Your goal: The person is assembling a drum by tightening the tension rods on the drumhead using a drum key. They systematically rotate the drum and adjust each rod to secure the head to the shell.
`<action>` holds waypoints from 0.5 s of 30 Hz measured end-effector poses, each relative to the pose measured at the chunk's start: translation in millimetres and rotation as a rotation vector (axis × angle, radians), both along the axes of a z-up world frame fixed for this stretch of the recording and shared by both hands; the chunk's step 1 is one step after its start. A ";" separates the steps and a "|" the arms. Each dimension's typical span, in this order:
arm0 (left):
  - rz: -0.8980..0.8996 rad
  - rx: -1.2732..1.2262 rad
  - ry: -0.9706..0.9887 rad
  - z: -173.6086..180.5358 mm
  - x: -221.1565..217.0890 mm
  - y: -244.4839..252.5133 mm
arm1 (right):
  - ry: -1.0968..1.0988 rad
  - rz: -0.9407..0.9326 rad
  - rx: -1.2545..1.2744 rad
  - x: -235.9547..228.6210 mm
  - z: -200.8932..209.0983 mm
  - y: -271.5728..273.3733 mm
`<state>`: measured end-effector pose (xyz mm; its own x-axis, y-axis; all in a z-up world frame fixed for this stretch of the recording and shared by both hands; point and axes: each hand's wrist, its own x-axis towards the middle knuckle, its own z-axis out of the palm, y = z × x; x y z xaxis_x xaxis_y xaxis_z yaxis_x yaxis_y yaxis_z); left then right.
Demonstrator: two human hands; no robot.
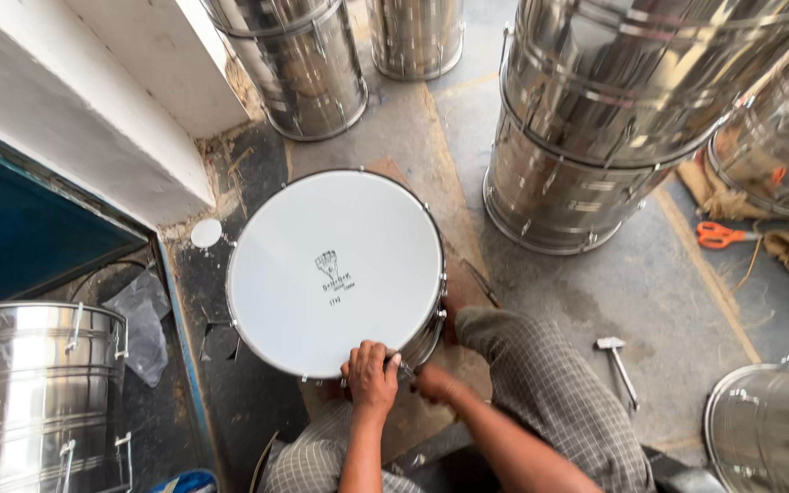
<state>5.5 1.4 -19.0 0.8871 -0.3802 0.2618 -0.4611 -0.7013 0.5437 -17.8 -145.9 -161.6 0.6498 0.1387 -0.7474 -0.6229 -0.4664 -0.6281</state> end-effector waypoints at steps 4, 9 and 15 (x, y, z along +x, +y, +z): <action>0.015 0.050 0.012 -4.9 -4.6 0.4 | -0.070 0.563 -0.381 43.3 20.4 -32.4; 0.034 0.046 0.064 4.0 3.8 -2.3 | -0.230 0.341 -0.709 10.7 37.8 -24.7; 0.028 0.010 0.034 5.4 -3.5 -1.1 | 0.172 0.194 -0.317 -32.4 38.1 -20.7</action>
